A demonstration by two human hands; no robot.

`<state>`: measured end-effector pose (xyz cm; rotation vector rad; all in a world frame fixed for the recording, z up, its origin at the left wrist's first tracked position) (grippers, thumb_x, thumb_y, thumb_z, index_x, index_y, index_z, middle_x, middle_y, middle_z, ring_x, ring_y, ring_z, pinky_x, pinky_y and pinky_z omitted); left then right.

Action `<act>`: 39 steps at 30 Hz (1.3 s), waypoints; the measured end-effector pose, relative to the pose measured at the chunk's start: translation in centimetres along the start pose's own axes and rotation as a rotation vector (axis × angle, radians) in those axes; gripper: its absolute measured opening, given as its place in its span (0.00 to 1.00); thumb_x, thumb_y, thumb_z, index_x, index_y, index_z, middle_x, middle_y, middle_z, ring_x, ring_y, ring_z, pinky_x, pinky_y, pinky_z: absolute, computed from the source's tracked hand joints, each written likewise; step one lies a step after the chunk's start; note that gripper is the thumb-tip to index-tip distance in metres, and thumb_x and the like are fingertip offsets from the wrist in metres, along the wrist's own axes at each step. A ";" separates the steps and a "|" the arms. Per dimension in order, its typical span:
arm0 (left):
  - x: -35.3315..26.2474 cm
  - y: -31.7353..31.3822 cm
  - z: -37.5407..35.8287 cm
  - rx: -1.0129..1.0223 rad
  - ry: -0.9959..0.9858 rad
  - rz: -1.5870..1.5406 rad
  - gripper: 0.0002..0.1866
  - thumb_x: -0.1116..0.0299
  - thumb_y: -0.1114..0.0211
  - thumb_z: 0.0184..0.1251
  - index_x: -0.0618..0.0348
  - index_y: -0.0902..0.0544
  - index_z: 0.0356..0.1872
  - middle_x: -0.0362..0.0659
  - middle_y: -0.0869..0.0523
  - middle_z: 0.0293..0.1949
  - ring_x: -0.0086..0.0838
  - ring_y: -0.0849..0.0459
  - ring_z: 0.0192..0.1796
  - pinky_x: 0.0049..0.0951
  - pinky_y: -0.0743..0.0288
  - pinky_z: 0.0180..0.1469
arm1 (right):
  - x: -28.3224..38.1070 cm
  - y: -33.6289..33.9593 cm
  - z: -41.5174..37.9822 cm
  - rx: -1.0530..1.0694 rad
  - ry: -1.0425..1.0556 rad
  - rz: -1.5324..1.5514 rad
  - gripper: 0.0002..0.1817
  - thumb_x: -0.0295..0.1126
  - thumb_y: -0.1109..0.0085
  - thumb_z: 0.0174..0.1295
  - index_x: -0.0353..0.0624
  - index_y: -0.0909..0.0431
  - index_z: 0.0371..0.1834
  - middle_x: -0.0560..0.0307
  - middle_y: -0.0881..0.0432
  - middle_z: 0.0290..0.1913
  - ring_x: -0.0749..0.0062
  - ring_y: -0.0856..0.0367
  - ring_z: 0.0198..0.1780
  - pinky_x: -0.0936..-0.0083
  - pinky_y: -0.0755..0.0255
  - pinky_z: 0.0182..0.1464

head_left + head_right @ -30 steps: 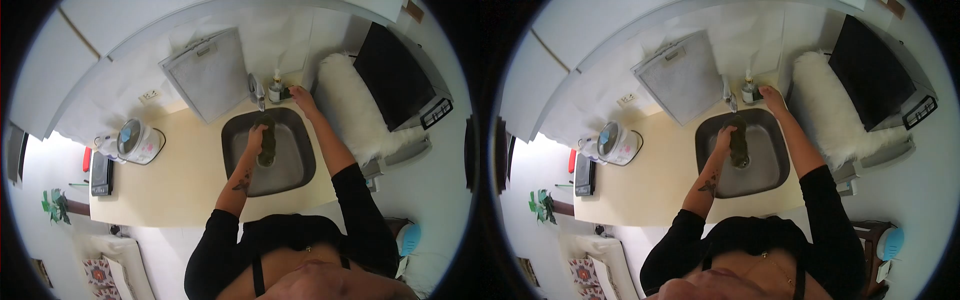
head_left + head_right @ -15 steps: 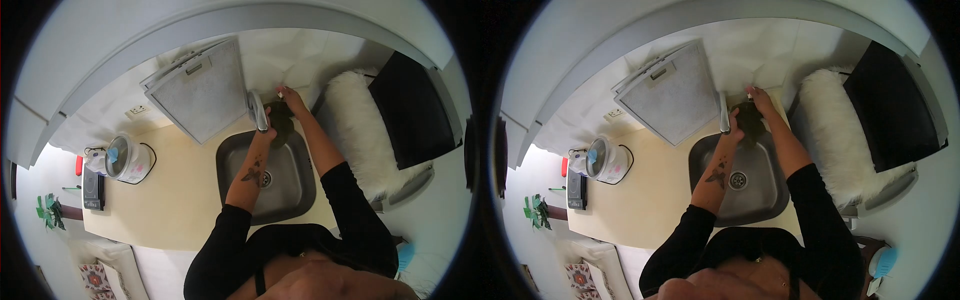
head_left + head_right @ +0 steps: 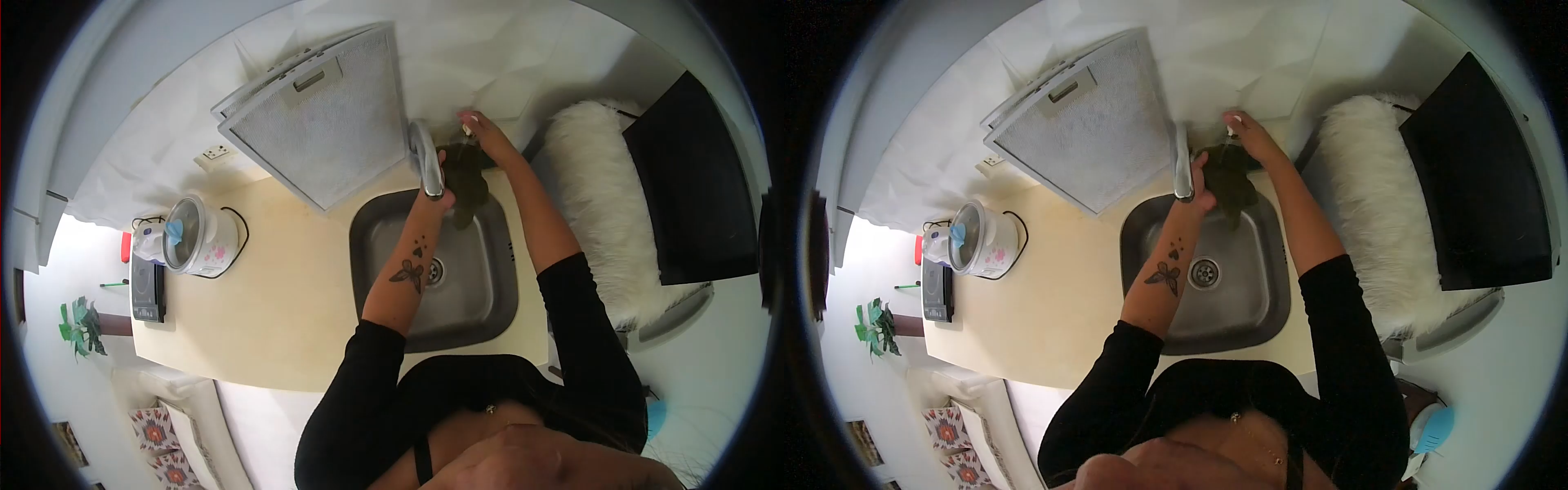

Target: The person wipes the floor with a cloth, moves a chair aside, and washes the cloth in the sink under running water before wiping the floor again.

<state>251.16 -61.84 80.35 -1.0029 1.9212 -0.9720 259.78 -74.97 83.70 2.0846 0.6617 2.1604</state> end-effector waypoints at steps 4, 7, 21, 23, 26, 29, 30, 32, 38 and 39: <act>-0.3 -0.2 0.6 0.087 0.024 -0.069 0.19 0.59 0.54 0.72 0.62 0.26 0.53 0.50 0.20 0.51 0.43 0.22 0.52 0.45 0.31 0.59 | 0.0 -0.2 -0.2 -0.044 0.206 -0.050 0.27 0.51 0.58 0.68 0.44 0.31 0.60 0.59 0.24 0.55 0.71 0.30 0.56 0.76 0.37 0.57; 0.5 1.9 0.0 0.140 0.005 -0.030 0.19 0.60 0.52 0.71 0.63 0.26 0.54 0.50 0.21 0.52 0.43 0.22 0.51 0.45 0.30 0.59 | 0.4 -0.3 -0.6 -0.175 0.136 0.012 0.26 0.51 0.56 0.68 0.42 0.29 0.59 0.59 0.23 0.52 0.74 0.29 0.54 0.76 0.35 0.52; 1.0 10.7 -11.2 -0.094 -0.175 0.278 0.16 0.70 0.38 0.62 0.61 0.26 0.49 0.43 0.19 0.40 0.32 0.18 0.39 0.33 0.21 0.41 | -3.9 -13.8 -7.4 -0.054 -0.537 0.890 0.15 0.39 0.43 0.62 0.41 0.30 0.46 0.53 0.19 0.32 0.64 0.16 0.38 0.71 0.22 0.40; 0.6 9.9 -11.5 -0.086 -0.257 0.360 0.15 0.70 0.37 0.61 0.61 0.26 0.47 0.42 0.19 0.40 0.31 0.18 0.39 0.32 0.22 0.40 | -3.2 -13.1 -7.2 -0.062 -0.577 0.750 0.16 0.39 0.45 0.63 0.40 0.30 0.47 0.48 0.18 0.38 0.58 0.16 0.43 0.67 0.20 0.46; -0.3 8.5 -12.2 -0.040 -0.258 0.517 0.15 0.69 0.39 0.63 0.62 0.27 0.49 0.45 0.19 0.43 0.34 0.19 0.44 0.34 0.24 0.47 | -1.8 -11.7 -6.6 0.018 -0.524 0.807 0.18 0.39 0.44 0.63 0.39 0.31 0.49 0.45 0.19 0.41 0.57 0.17 0.45 0.65 0.21 0.48; -0.7 7.7 -11.9 0.003 -0.203 0.538 0.16 0.67 0.40 0.64 0.61 0.27 0.50 0.44 0.19 0.44 0.31 0.20 0.47 0.30 0.27 0.51 | -0.5 -11.1 -6.8 0.128 -0.526 0.849 0.18 0.43 0.57 0.69 0.41 0.32 0.52 0.46 0.19 0.44 0.59 0.18 0.45 0.65 0.24 0.47; -0.6 7.6 -11.7 0.003 -0.197 0.534 0.16 0.67 0.40 0.64 0.61 0.27 0.50 0.44 0.19 0.44 0.31 0.20 0.47 0.30 0.27 0.51 | -1.1 -11.1 -7.2 0.125 -0.509 0.785 0.22 0.46 0.51 0.65 0.41 0.32 0.54 0.45 0.20 0.45 0.58 0.18 0.46 0.65 0.25 0.49; -0.6 7.2 -11.1 0.025 -0.221 0.543 0.16 0.66 0.40 0.65 0.61 0.28 0.52 0.42 0.20 0.45 0.29 0.21 0.48 0.29 0.30 0.53 | -1.5 -11.2 -8.2 0.123 -0.496 0.710 0.27 0.48 0.44 0.61 0.40 0.32 0.57 0.44 0.20 0.45 0.57 0.19 0.46 0.64 0.26 0.50; -1.6 8.4 -10.1 0.040 -0.374 0.624 0.14 0.67 0.42 0.67 0.61 0.27 0.50 0.43 0.20 0.45 0.29 0.21 0.48 0.29 0.29 0.52 | -3.1 -10.5 -15.0 0.157 -0.297 0.193 0.31 0.55 0.39 0.55 0.40 0.24 0.51 0.56 0.20 0.42 0.71 0.24 0.44 0.75 0.31 0.45; -1.6 9.5 -9.6 0.022 -0.380 0.615 0.14 0.67 0.42 0.67 0.61 0.27 0.50 0.43 0.20 0.45 0.29 0.21 0.48 0.29 0.29 0.52 | -2.9 -9.9 -15.9 0.136 -0.322 0.163 0.28 0.54 0.39 0.56 0.39 0.22 0.46 0.56 0.19 0.40 0.72 0.24 0.41 0.76 0.31 0.43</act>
Point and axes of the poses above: each hand's wrist, its own z-axis towards the middle knuckle, its own y-axis out of the back of the hand, x = y × z, the point moved 1 cm from there along z, towards the middle knuckle
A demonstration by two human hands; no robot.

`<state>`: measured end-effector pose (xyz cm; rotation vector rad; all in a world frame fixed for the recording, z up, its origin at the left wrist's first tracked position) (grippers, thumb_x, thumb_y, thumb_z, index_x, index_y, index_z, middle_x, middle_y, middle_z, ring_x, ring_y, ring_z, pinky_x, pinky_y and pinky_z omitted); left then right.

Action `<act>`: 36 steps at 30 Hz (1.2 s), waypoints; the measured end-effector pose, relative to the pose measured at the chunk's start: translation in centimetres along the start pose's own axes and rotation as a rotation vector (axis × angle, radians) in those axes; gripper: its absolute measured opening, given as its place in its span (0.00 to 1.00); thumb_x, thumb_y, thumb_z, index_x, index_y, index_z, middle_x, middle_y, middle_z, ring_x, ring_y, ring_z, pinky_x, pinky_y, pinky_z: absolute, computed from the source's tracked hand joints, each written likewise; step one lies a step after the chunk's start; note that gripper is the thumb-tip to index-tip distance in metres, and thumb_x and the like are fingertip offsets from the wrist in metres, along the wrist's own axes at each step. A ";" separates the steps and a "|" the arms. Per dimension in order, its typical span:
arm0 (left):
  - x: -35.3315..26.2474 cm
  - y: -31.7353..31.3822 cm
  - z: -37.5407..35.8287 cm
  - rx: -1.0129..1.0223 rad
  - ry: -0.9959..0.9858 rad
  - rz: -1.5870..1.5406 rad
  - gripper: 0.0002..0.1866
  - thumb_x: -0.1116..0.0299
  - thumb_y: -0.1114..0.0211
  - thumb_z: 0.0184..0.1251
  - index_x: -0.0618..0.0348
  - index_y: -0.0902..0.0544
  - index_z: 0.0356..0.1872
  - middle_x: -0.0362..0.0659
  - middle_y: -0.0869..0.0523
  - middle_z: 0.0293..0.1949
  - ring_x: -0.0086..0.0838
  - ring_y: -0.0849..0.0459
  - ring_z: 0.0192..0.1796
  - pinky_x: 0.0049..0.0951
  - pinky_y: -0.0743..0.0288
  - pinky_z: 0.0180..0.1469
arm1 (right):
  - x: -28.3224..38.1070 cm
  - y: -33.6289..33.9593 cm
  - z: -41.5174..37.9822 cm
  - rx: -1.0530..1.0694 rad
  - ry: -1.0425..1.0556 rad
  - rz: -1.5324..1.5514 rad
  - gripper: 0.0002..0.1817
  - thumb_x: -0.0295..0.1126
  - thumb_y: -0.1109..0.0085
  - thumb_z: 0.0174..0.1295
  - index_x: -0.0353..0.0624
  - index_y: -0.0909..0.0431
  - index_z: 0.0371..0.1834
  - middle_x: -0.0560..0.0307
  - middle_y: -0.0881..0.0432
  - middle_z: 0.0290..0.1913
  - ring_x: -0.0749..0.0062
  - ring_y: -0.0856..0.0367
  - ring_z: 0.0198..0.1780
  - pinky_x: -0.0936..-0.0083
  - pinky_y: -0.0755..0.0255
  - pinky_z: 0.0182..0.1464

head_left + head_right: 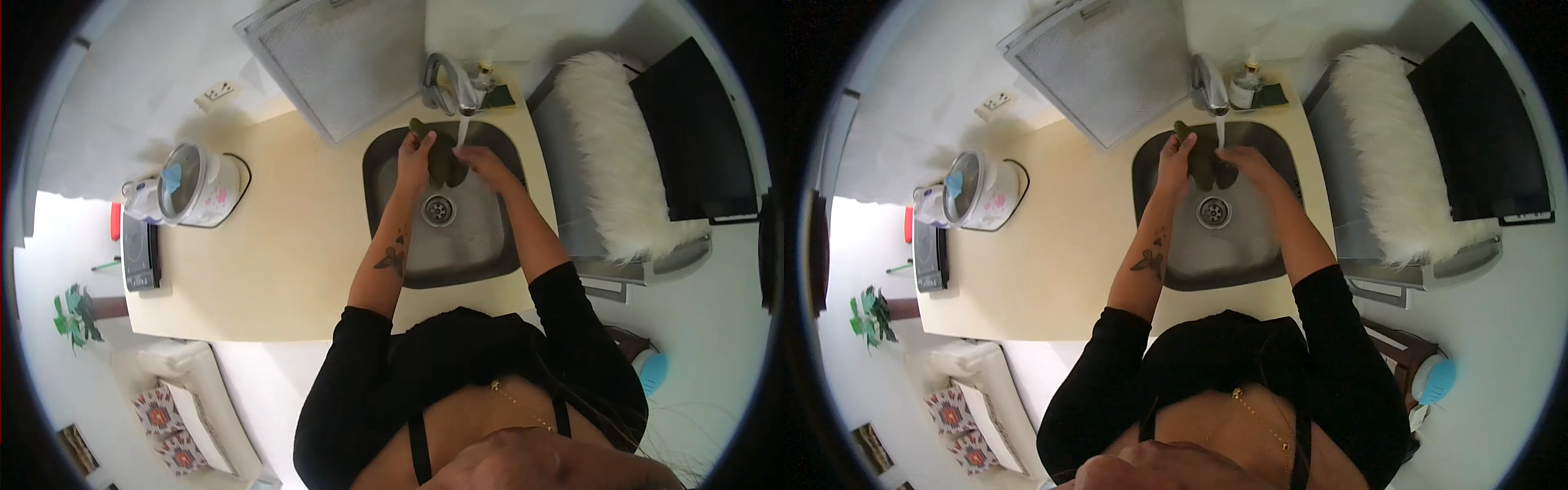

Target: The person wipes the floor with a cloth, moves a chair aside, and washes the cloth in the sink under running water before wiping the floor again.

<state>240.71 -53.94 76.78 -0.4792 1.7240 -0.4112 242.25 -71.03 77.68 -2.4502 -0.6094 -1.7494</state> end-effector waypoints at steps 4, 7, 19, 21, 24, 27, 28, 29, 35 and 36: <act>8.0 4.7 3.0 -0.239 -0.047 -0.041 0.15 0.60 0.39 0.66 0.65 0.23 0.41 0.41 0.19 0.32 0.26 0.21 0.34 0.29 0.26 0.35 | -2.3 -2.3 1.1 -0.016 0.080 0.724 0.18 0.45 0.38 0.57 0.39 0.19 0.36 0.58 0.19 0.34 0.76 0.27 0.34 0.74 0.33 0.38; 12.7 1.7 2.5 -0.288 0.049 -0.273 0.20 0.55 0.41 0.68 0.68 0.23 0.40 0.44 0.19 0.31 0.27 0.22 0.33 0.30 0.28 0.35 | -3.4 -6.8 2.0 -0.375 0.146 0.368 0.15 0.39 0.42 0.60 0.37 0.19 0.36 0.58 0.19 0.32 0.73 0.23 0.33 0.71 0.29 0.41; 5.3 1.1 0.2 -0.133 0.187 -0.304 0.16 0.59 0.41 0.67 0.63 0.23 0.44 0.43 0.19 0.42 0.33 0.20 0.44 0.34 0.27 0.47 | -4.1 -2.6 0.6 -0.485 0.036 0.010 0.13 0.35 0.40 0.60 0.33 0.18 0.31 0.56 0.19 0.27 0.77 0.27 0.30 0.73 0.32 0.34; 4.8 1.9 -0.4 -0.188 0.106 -0.380 0.15 0.61 0.41 0.67 0.63 0.22 0.44 0.43 0.19 0.42 0.33 0.19 0.44 0.33 0.27 0.46 | -4.2 -2.3 -0.1 -0.396 -0.119 -0.055 0.13 0.36 0.40 0.60 0.34 0.18 0.34 0.57 0.19 0.29 0.77 0.26 0.32 0.73 0.32 0.35; 4.3 2.0 -1.1 -0.571 0.448 -0.335 0.14 0.62 0.43 0.68 0.62 0.23 0.46 0.44 0.19 0.41 0.34 0.20 0.44 0.32 0.26 0.45 | -4.6 -4.8 -0.1 -0.370 -0.116 0.358 0.14 0.37 0.39 0.60 0.34 0.19 0.30 0.57 0.18 0.30 0.77 0.23 0.35 0.73 0.31 0.36; 5.6 -1.6 -2.8 -0.449 0.369 -0.132 0.17 0.59 0.46 0.69 0.63 0.24 0.48 0.46 0.20 0.42 0.33 0.22 0.45 0.34 0.27 0.46 | -4.1 -7.8 0.6 -0.382 0.086 0.206 0.13 0.35 0.39 0.59 0.34 0.20 0.28 0.53 0.17 0.28 0.75 0.21 0.33 0.71 0.30 0.34; 5.7 -2.9 -3.4 -0.414 0.357 -0.066 0.18 0.58 0.47 0.70 0.63 0.25 0.48 0.47 0.21 0.42 0.33 0.22 0.45 0.34 0.27 0.46 | -3.1 -6.6 1.0 -0.459 0.116 0.127 0.12 0.34 0.39 0.58 0.33 0.21 0.26 0.53 0.18 0.26 0.75 0.22 0.29 0.71 0.31 0.32; 5.2 -3.9 -3.8 -0.387 0.355 -0.015 0.19 0.57 0.48 0.70 0.63 0.25 0.49 0.47 0.21 0.42 0.33 0.23 0.45 0.35 0.27 0.46 | -2.5 -5.5 1.4 -0.536 0.146 0.046 0.12 0.32 0.40 0.57 0.32 0.21 0.25 0.54 0.20 0.23 0.75 0.23 0.26 0.70 0.32 0.30; 9.5 -0.9 0.3 -0.185 0.197 0.115 0.24 0.51 0.50 0.70 0.64 0.26 0.51 0.48 0.22 0.41 0.31 0.24 0.45 0.34 0.28 0.44 | -4.1 -6.3 2.2 -0.696 0.206 -0.180 0.14 0.33 0.41 0.55 0.29 0.24 0.27 0.52 0.24 0.20 0.73 0.27 0.23 0.66 0.34 0.28; 8.5 -0.7 0.1 -0.157 0.204 0.046 0.24 0.52 0.45 0.67 0.65 0.26 0.50 0.48 0.21 0.39 0.31 0.22 0.43 0.34 0.28 0.44 | -5.7 -5.3 3.0 -0.696 0.207 -0.185 0.14 0.33 0.41 0.55 0.29 0.24 0.27 0.52 0.24 0.20 0.73 0.27 0.23 0.66 0.34 0.28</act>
Point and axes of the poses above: each hand's wrist, its own z-axis towards the middle knuckle, its own y-axis out of the back of the hand, x = y × z, the point moved 1 cm from there along z, towards the middle knuckle
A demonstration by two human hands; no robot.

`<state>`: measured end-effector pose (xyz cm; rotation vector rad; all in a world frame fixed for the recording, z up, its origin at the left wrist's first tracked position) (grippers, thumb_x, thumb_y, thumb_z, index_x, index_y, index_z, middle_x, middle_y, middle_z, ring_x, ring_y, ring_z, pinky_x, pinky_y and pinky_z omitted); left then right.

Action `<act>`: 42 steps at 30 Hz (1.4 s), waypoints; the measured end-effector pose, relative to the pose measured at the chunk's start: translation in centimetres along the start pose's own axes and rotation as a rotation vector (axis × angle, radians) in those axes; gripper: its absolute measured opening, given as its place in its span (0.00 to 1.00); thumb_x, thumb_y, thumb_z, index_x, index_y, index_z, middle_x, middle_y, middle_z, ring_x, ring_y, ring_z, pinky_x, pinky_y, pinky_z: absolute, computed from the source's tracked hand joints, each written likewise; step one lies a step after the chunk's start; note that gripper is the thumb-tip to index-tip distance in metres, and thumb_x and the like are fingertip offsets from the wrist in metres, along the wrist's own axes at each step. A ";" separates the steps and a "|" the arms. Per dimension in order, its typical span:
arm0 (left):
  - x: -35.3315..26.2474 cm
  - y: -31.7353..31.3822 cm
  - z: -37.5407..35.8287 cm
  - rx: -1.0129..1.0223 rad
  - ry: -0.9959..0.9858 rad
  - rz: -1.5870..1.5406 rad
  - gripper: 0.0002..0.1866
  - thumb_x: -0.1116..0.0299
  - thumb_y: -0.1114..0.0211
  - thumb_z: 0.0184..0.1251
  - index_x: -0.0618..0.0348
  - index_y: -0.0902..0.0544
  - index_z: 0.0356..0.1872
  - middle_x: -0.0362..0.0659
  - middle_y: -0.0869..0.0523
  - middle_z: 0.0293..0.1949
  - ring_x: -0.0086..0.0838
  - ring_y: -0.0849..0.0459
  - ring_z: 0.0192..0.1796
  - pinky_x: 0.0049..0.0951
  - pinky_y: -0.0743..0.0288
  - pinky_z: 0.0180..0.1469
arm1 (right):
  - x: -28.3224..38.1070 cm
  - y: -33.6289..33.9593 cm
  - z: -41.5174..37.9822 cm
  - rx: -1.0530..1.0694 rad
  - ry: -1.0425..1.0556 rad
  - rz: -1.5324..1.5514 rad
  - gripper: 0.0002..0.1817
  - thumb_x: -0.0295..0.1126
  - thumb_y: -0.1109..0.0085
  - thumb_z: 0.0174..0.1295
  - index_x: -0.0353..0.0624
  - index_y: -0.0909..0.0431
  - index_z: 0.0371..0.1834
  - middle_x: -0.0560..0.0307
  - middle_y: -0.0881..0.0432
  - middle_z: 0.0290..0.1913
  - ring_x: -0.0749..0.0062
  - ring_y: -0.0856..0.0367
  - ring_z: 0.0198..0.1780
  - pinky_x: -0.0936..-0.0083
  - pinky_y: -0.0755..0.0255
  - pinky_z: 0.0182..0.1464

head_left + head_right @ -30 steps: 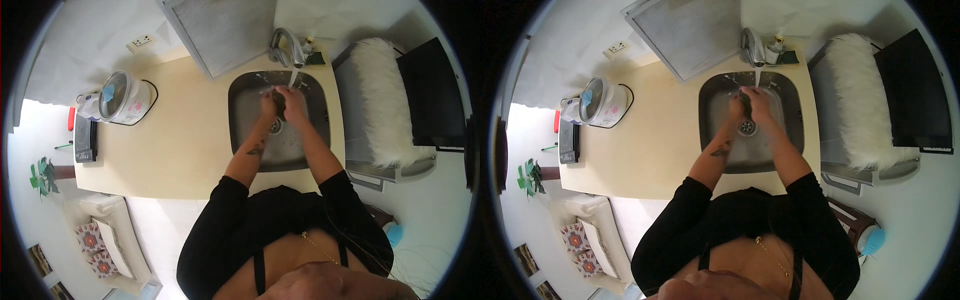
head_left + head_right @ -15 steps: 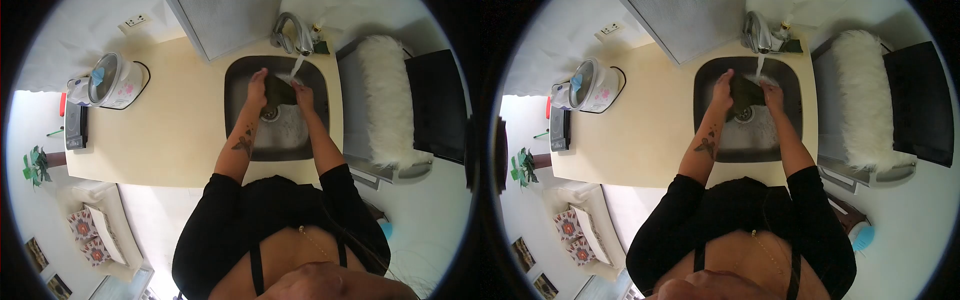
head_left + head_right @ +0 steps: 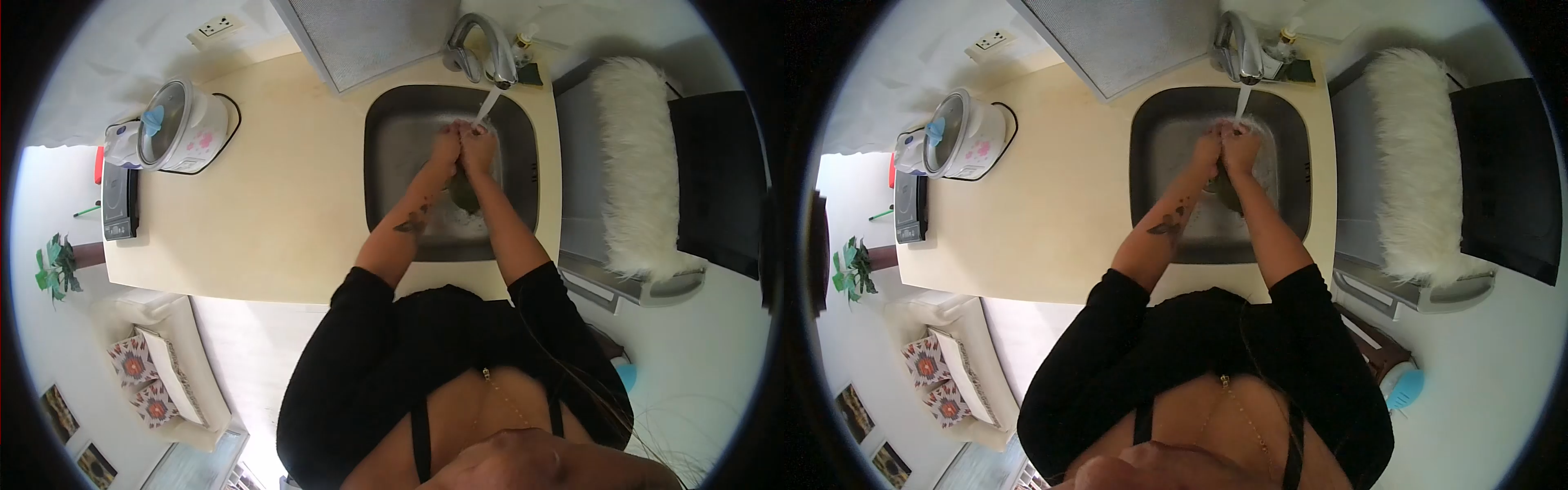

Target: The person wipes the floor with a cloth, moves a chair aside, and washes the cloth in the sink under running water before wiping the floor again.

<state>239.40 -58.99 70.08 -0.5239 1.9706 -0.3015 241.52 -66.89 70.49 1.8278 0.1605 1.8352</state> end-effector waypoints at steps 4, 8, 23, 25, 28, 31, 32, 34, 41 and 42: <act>-2.7 1.4 -3.0 0.180 0.190 0.251 0.29 0.56 0.33 0.58 0.68 0.27 0.54 0.49 0.19 0.41 0.32 0.20 0.42 0.34 0.27 0.45 | -2.8 1.5 2.9 0.009 0.168 -0.182 0.19 0.41 0.38 0.57 0.31 0.25 0.24 0.56 0.27 0.21 0.74 0.34 0.25 0.69 0.37 0.30; -1.9 7.9 -2.7 0.433 0.239 0.810 0.40 0.55 0.28 0.51 0.69 0.33 0.62 0.50 0.21 0.52 0.32 0.21 0.47 0.32 0.29 0.49 | -1.5 3.5 4.9 0.147 -0.246 0.189 0.27 0.51 0.36 0.56 0.33 0.28 0.21 0.59 0.32 0.21 0.74 0.39 0.26 0.72 0.41 0.30; 7.8 3.5 2.0 0.143 -0.082 0.304 0.19 0.57 0.50 0.71 0.61 0.27 0.52 0.45 0.20 0.46 0.34 0.23 0.53 0.33 0.29 0.53 | 0.6 -0.8 -4.2 0.456 -0.008 0.039 0.17 0.37 0.33 0.50 0.30 0.19 0.30 0.47 0.17 0.25 0.69 0.20 0.32 0.69 0.28 0.40; 6.7 1.7 0.1 0.016 0.203 -0.153 0.18 0.58 0.53 0.72 0.63 0.28 0.51 0.48 0.21 0.46 0.35 0.24 0.53 0.33 0.29 0.54 | 1.7 0.2 -2.1 0.336 -0.056 -0.045 0.15 0.35 0.35 0.51 0.30 0.19 0.28 0.48 0.18 0.24 0.69 0.20 0.30 0.69 0.28 0.38; 9.7 0.9 2.5 -0.069 0.130 0.234 0.21 0.56 0.56 0.72 0.66 0.29 0.51 0.55 0.24 0.50 0.40 0.23 0.52 0.34 0.28 0.51 | -0.1 1.4 1.6 0.145 -0.083 -0.082 0.13 0.33 0.38 0.51 0.29 0.20 0.26 0.46 0.18 0.23 0.66 0.20 0.28 0.68 0.28 0.36; 5.7 1.8 2.7 -0.016 0.050 0.277 0.24 0.55 0.54 0.71 0.69 0.30 0.53 0.59 0.24 0.52 0.46 0.22 0.52 0.36 0.28 0.51 | 0.6 0.5 -0.3 0.090 0.007 -0.080 0.13 0.33 0.38 0.52 0.29 0.22 0.25 0.43 0.19 0.24 0.62 0.20 0.28 0.67 0.28 0.35; 4.2 1.7 1.9 0.028 0.018 0.304 0.25 0.55 0.53 0.70 0.69 0.30 0.54 0.60 0.24 0.52 0.48 0.23 0.52 0.36 0.28 0.51 | 1.1 0.2 -1.7 0.100 0.063 -0.131 0.13 0.32 0.38 0.52 0.29 0.22 0.24 0.41 0.19 0.25 0.62 0.20 0.29 0.67 0.28 0.35; 2.2 1.4 1.2 0.047 -0.149 0.672 0.25 0.55 0.50 0.69 0.71 0.28 0.53 0.61 0.22 0.50 0.50 0.22 0.52 0.37 0.29 0.52 | 0.9 0.7 -1.3 0.100 -0.057 -0.042 0.12 0.32 0.39 0.55 0.30 0.22 0.30 0.42 0.19 0.27 0.56 0.19 0.32 0.66 0.28 0.38; -3.3 0.6 0.1 0.213 -0.120 1.087 0.23 0.57 0.41 0.64 0.64 0.24 0.53 0.58 0.19 0.49 0.43 0.21 0.54 0.36 0.30 0.54 | -5.5 2.4 2.2 0.053 0.174 -0.185 0.17 0.29 0.42 0.56 0.35 0.25 0.48 0.47 0.21 0.46 0.56 0.22 0.45 0.64 0.31 0.46; -3.3 0.5 0.7 0.211 -0.117 1.084 0.23 0.57 0.41 0.64 0.64 0.24 0.53 0.58 0.19 0.49 0.43 0.21 0.54 0.36 0.30 0.54 | -2.8 3.1 1.6 0.282 -0.077 0.012 0.19 0.29 0.43 0.56 0.36 0.27 0.51 0.48 0.21 0.45 0.58 0.23 0.45 0.65 0.31 0.48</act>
Point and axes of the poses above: each hand's wrist, its own z-axis towards the middle knuckle, its own y-axis out of the back of the hand, x = y × z, the point moved 1 cm from there along z, towards the middle knuckle
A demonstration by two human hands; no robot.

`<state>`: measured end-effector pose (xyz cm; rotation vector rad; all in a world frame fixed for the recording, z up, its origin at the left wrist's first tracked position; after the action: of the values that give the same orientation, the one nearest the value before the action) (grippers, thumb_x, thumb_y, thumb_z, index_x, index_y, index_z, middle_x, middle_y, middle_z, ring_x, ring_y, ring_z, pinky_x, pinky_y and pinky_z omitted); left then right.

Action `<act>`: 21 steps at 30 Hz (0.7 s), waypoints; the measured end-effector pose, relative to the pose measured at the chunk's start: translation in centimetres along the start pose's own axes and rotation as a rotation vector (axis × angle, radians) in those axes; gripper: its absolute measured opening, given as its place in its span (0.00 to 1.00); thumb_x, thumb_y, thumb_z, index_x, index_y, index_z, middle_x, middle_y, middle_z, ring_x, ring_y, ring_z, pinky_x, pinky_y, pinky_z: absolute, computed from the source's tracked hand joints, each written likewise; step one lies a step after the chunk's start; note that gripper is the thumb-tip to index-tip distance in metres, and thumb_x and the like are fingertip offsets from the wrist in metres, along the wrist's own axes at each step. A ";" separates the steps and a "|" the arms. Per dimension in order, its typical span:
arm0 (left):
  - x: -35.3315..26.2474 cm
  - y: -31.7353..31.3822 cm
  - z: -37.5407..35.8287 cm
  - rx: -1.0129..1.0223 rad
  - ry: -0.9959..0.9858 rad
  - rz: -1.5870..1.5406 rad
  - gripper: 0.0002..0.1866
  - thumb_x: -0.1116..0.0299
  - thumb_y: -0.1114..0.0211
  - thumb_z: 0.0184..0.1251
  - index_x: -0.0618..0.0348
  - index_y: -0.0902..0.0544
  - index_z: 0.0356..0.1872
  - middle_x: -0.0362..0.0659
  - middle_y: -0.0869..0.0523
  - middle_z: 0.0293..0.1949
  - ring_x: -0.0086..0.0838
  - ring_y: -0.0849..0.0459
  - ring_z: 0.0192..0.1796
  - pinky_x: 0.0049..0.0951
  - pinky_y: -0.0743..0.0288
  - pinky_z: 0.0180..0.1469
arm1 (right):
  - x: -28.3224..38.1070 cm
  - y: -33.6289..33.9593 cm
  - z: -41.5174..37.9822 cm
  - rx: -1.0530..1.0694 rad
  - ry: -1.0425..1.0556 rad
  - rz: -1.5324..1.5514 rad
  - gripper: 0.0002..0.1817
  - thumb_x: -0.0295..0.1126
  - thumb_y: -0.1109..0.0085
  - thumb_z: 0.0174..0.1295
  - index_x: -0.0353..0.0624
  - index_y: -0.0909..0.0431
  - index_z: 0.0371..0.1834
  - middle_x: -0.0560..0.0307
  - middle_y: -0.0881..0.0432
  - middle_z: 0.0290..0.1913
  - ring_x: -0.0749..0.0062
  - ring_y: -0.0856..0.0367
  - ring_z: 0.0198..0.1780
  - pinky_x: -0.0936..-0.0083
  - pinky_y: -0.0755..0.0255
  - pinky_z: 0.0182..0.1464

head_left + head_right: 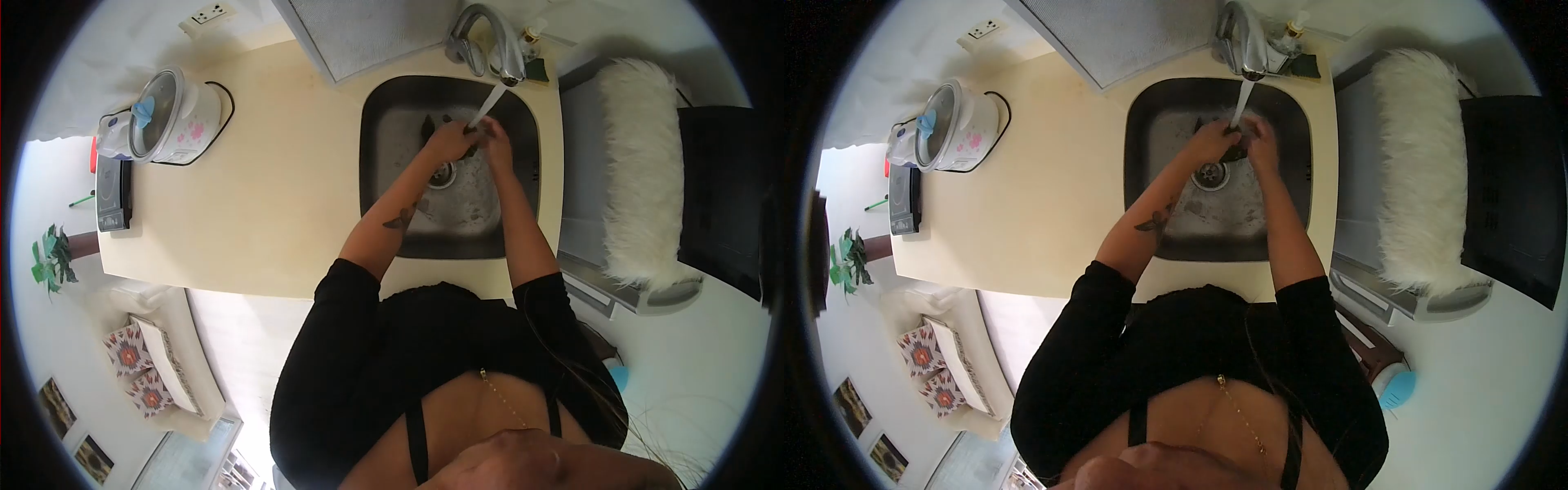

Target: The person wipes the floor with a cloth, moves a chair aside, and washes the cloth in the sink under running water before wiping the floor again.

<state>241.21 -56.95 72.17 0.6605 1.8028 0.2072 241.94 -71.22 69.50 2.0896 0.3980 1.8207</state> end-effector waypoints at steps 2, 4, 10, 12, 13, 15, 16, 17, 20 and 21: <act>0.1 -0.1 1.1 -0.043 -0.031 -0.149 0.20 0.58 0.40 0.64 0.67 0.21 0.47 0.56 0.18 0.47 0.42 0.20 0.53 0.34 0.30 0.54 | 0.8 -0.2 -0.9 0.231 -0.233 0.224 0.21 0.29 0.43 0.55 0.37 0.28 0.54 0.49 0.21 0.45 0.60 0.23 0.46 0.66 0.31 0.49; 0.2 1.0 1.5 -0.113 -0.101 -0.348 0.20 0.58 0.41 0.64 0.67 0.21 0.47 0.55 0.18 0.47 0.40 0.20 0.52 0.33 0.29 0.53 | -1.2 -0.9 -0.5 0.271 -0.264 0.128 0.25 0.31 0.40 0.55 0.36 0.30 0.56 0.53 0.21 0.42 0.67 0.23 0.45 0.71 0.31 0.51; 4.4 0.9 1.0 -0.510 0.179 -1.269 0.24 0.56 0.41 0.64 0.70 0.26 0.49 0.53 0.20 0.51 0.39 0.19 0.48 0.33 0.28 0.51 | 1.4 -0.3 -2.5 0.233 -0.234 0.553 0.21 0.38 0.38 0.56 0.31 0.25 0.45 0.51 0.20 0.43 0.67 0.21 0.43 0.69 0.29 0.47; 9.0 -3.3 2.0 -0.372 0.279 -1.122 0.23 0.56 0.45 0.68 0.69 0.26 0.51 0.52 0.21 0.52 0.36 0.21 0.51 0.33 0.29 0.52 | 4.0 -3.6 -4.3 0.148 -0.202 0.649 0.18 0.36 0.36 0.53 0.31 0.23 0.39 0.51 0.19 0.38 0.67 0.23 0.38 0.70 0.30 0.42; 8.5 -4.8 1.7 -0.348 0.244 -1.038 0.23 0.55 0.46 0.69 0.69 0.26 0.51 0.52 0.21 0.52 0.36 0.21 0.52 0.33 0.29 0.52 | 5.1 -4.6 -4.7 0.060 -0.171 0.748 0.14 0.33 0.34 0.51 0.31 0.22 0.33 0.51 0.19 0.33 0.68 0.24 0.33 0.71 0.31 0.38; 4.9 -6.4 -0.4 -0.294 0.277 -1.332 0.23 0.55 0.50 0.71 0.68 0.25 0.51 0.52 0.20 0.49 0.37 0.20 0.49 0.34 0.28 0.50 | 6.2 -4.1 -4.3 -0.067 -0.114 0.449 0.12 0.32 0.35 0.50 0.31 0.21 0.29 0.51 0.19 0.31 0.69 0.25 0.31 0.70 0.31 0.36; 2.5 -5.5 -1.6 -0.268 0.302 -1.525 0.23 0.54 0.51 0.72 0.68 0.25 0.50 0.51 0.20 0.48 0.37 0.20 0.48 0.34 0.28 0.49 | 6.6 -3.9 -4.0 -0.191 -0.057 0.144 0.10 0.31 0.36 0.50 0.32 0.21 0.26 0.50 0.19 0.28 0.69 0.25 0.29 0.69 0.32 0.35; 0.1 -4.6 -2.8 -0.248 0.337 -1.716 0.23 0.54 0.53 0.72 0.68 0.25 0.50 0.51 0.19 0.47 0.38 0.20 0.46 0.34 0.27 0.48 | 4.1 -3.0 -2.0 -0.148 0.094 -0.010 0.10 0.29 0.39 0.48 0.29 0.22 0.25 0.49 0.20 0.25 0.71 0.27 0.26 0.67 0.33 0.32; -1.4 -3.0 -3.6 -0.350 0.343 -0.843 0.24 0.53 0.53 0.72 0.67 0.22 0.43 0.52 0.17 0.42 0.39 0.19 0.41 0.35 0.28 0.43 | 5.8 -2.0 -2.3 -0.196 -0.113 0.286 0.11 0.28 0.40 0.49 0.27 0.24 0.25 0.48 0.20 0.24 0.70 0.27 0.26 0.67 0.33 0.32; 0.1 -3.2 -2.1 -0.351 0.313 -0.885 0.23 0.53 0.52 0.71 0.67 0.21 0.41 0.53 0.17 0.40 0.40 0.19 0.39 0.36 0.28 0.42 | 6.2 -2.6 -2.9 -0.195 -0.109 0.287 0.11 0.28 0.40 0.49 0.27 0.24 0.25 0.48 0.20 0.24 0.70 0.27 0.26 0.67 0.33 0.32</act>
<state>238.19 -59.13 71.31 -0.4602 2.1164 0.0183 239.94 -66.08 74.27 2.1819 -0.1109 1.8006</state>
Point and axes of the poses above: each hand's wrist, its own z-axis towards the middle knuckle, its own y-axis out of the back of the hand, x = y × z, the point moved 1 cm from there along z, towards the middle knuckle
